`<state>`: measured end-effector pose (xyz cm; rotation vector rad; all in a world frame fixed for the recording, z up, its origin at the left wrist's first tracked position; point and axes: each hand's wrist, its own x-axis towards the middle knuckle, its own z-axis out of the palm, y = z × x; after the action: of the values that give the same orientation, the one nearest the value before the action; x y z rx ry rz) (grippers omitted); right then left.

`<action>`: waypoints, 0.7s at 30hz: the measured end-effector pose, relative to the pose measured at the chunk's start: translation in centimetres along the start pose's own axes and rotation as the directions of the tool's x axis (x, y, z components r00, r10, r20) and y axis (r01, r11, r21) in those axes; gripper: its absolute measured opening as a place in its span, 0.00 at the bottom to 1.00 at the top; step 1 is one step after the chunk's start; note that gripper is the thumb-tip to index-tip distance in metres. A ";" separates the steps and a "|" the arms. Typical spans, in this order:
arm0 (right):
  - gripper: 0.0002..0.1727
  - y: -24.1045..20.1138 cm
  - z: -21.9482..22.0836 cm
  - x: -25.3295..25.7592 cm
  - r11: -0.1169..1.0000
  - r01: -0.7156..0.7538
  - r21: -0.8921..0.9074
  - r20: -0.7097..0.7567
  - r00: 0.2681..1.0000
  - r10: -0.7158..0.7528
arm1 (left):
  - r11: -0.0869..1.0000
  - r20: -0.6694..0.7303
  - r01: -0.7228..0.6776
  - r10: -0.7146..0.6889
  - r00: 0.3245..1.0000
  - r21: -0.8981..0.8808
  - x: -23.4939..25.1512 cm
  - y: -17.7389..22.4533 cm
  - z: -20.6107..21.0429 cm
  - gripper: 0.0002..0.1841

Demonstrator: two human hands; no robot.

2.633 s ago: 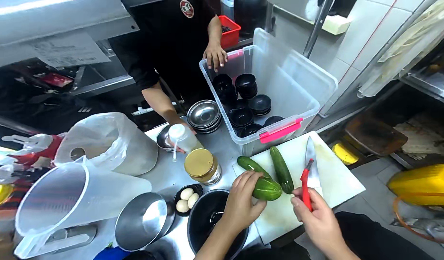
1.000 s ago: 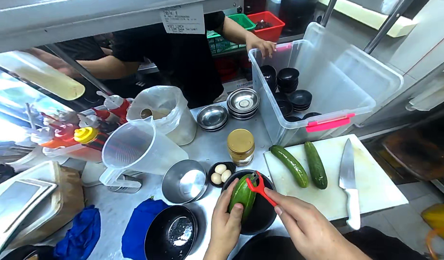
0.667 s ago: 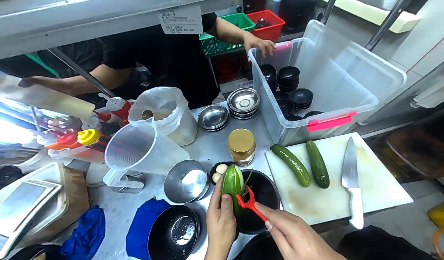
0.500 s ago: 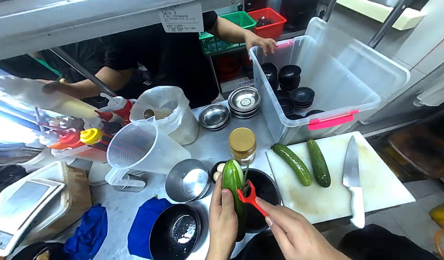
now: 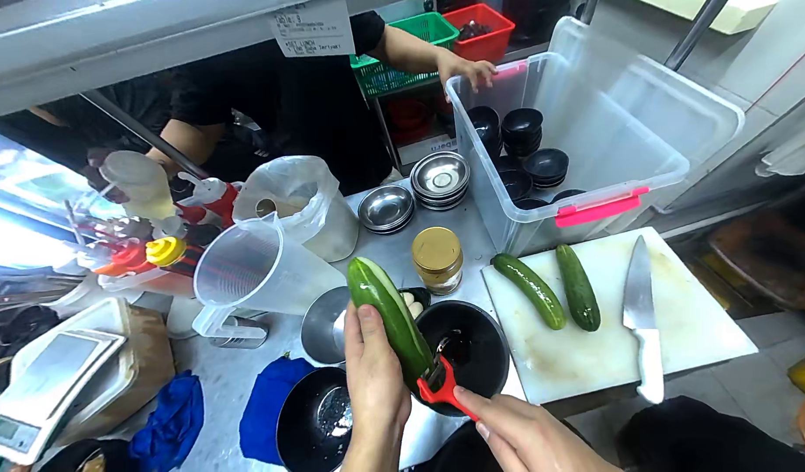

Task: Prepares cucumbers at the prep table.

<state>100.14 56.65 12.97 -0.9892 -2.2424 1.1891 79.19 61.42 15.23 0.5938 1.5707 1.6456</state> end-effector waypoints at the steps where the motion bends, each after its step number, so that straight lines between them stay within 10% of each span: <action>1: 0.24 0.0 0.0 -0.3 1.000 -0.007 0.012 0.023 1.000 0.006 | 1.000 -0.027 -0.009 0.009 1.000 -0.021 0.3 0.3 0.0 0.26; 8: 0.23 0.6 -1.6 -0.9 0.993 -0.090 0.080 0.240 0.968 0.068 | 0.929 -0.118 0.033 -0.082 0.990 -0.369 2.5 1.3 0.4 0.35; 14: 0.23 1.8 -5.8 -1.0 0.928 -0.174 0.328 0.186 0.976 0.117 | 0.895 0.220 0.286 -0.220 0.951 -0.343 2.6 -1.3 -1.8 0.42; 21: 0.24 1.6 -7.0 4.8 0.965 -0.225 0.136 -0.034 0.972 0.232 | 0.901 0.557 0.380 -0.210 0.803 -0.208 1.7 -5.2 -3.7 0.48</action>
<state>102.07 64.66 15.68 -1.2359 -2.0234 1.3730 76.40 60.23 9.34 0.5328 0.9223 1.3044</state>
